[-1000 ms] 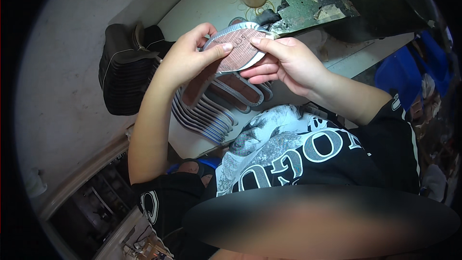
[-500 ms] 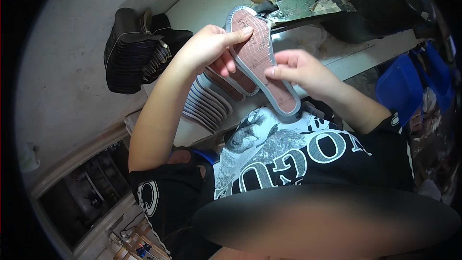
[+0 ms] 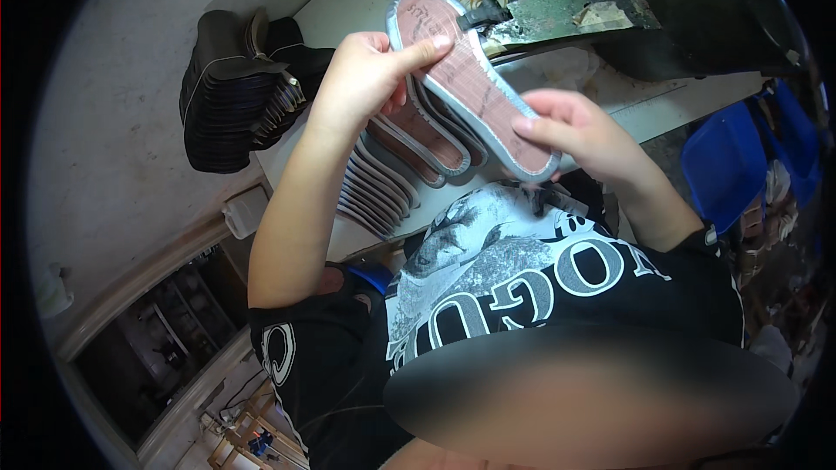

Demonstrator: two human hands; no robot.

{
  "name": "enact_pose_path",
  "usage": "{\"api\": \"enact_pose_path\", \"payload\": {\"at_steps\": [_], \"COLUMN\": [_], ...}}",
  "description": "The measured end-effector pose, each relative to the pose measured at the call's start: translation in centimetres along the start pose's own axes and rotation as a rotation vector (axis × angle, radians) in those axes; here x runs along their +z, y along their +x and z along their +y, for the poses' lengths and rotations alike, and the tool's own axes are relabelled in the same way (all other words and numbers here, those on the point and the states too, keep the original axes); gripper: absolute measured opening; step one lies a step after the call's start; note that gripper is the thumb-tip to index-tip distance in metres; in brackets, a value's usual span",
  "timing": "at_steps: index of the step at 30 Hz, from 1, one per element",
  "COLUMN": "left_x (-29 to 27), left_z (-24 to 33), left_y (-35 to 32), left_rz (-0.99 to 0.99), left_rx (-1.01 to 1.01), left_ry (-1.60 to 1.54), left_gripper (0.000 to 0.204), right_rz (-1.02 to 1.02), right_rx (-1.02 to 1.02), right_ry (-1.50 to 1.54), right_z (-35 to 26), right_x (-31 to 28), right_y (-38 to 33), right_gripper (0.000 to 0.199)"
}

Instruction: The recorder is inspecting and counting a stack of shoe insoles.

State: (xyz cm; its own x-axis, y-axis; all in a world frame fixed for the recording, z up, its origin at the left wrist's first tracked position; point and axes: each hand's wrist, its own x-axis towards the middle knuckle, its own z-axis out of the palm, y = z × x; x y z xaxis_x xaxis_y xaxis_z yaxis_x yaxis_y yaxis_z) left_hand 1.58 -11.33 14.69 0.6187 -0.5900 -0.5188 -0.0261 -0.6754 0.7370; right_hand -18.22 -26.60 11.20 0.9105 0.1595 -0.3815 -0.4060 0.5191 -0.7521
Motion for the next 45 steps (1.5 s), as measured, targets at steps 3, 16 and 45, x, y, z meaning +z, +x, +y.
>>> {"api": "enact_pose_path", "payload": {"at_steps": [3, 16, 45], "left_x": [-0.2, -0.5, 6.2], "left_z": [1.1, -13.0, -18.4], "left_y": [0.7, -1.0, -1.1], "left_rz": [0.05, 0.76, 1.038], "left_rx": [0.068, 0.362, 0.193], "left_ry": [0.012, -0.164, 0.492], "left_gripper": [0.049, 0.032, 0.038], "right_rz": [0.02, -0.146, -0.225], "right_rx": [0.064, -0.038, -0.185], "right_ry": [-0.043, -0.42, -0.778], "right_z": [0.4, 2.9, 9.4], "right_x": [0.3, 3.1, 2.2], "right_y": [-1.1, 4.8, 6.5], "right_gripper": [0.032, 0.035, 0.043]}}
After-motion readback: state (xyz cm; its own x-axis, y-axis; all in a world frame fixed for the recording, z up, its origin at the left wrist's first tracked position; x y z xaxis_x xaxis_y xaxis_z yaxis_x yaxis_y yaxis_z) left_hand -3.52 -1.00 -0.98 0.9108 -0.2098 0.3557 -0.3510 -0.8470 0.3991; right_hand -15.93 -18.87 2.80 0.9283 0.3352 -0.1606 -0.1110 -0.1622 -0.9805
